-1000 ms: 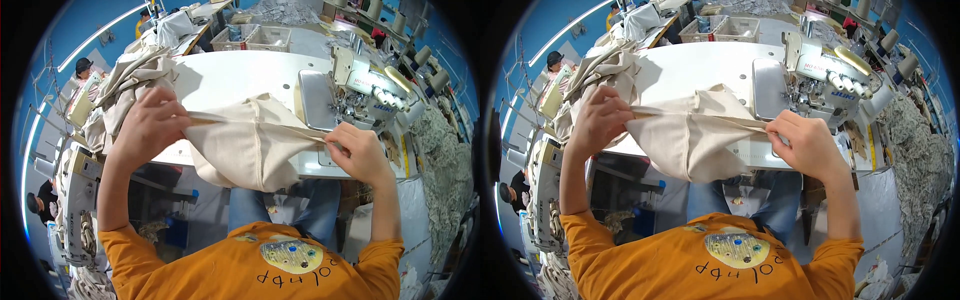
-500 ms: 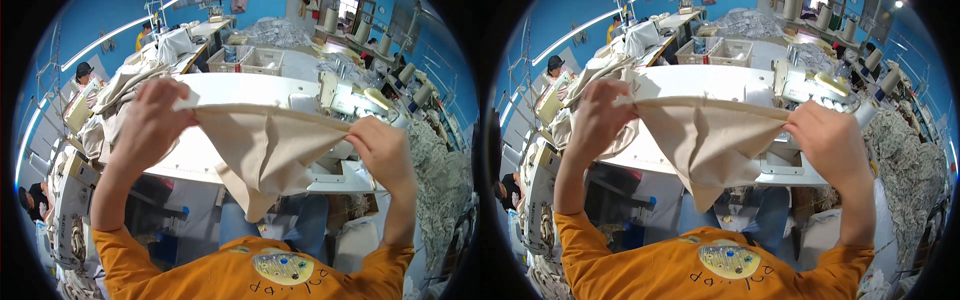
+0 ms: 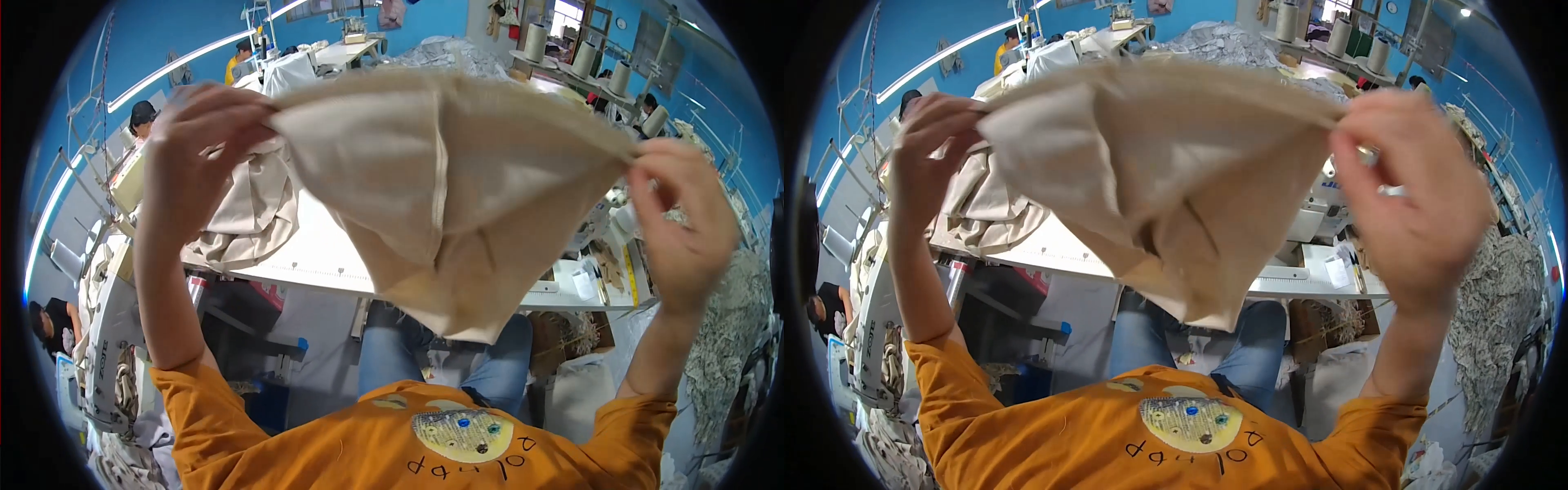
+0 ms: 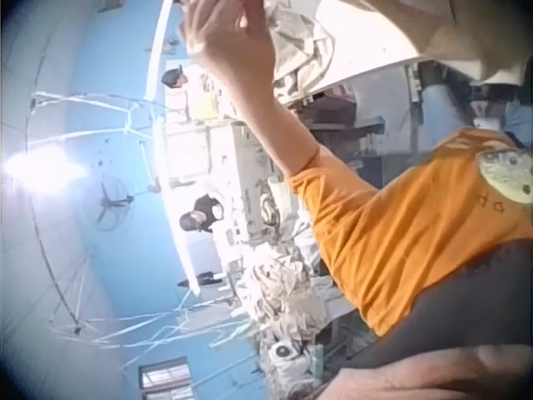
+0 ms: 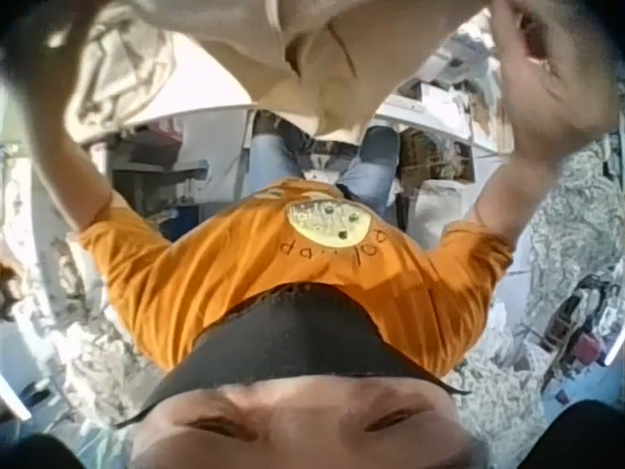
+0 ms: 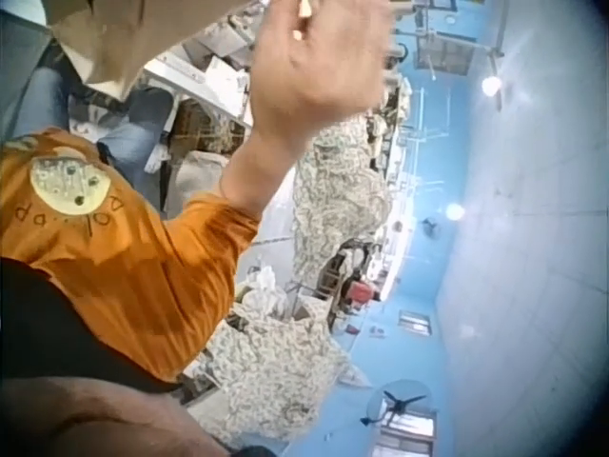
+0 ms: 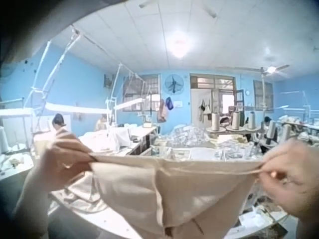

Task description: Operating an industrial overlock sewing machine to stitch fabric pieces together.

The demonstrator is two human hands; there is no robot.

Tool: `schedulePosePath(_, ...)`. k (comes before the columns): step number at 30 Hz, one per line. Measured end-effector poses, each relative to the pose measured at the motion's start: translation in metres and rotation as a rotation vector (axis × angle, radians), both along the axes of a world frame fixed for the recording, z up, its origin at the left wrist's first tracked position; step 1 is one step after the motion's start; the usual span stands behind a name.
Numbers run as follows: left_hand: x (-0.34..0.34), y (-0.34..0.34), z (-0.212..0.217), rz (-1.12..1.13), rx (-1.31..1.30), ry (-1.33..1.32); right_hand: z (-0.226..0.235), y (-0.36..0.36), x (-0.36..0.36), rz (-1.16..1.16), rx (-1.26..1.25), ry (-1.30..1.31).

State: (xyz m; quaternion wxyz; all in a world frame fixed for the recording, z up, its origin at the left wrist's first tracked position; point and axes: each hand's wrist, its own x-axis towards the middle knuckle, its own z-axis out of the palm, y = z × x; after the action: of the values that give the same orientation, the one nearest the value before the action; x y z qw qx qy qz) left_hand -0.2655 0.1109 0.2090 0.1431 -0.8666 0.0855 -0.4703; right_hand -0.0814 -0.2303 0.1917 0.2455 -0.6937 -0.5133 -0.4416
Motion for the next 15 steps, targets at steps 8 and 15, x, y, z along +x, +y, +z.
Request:
schedulePosePath(8,-0.010,-0.008,-0.050,-0.040,-0.227,0.498,-0.064,-0.010,-0.009,0.147,-0.205,0.445)
schedulePosePath(15,0.005,-0.004,-0.050,-0.176,-0.284,0.443,-0.075,-0.023,-0.004,0.167,-0.160,0.710)
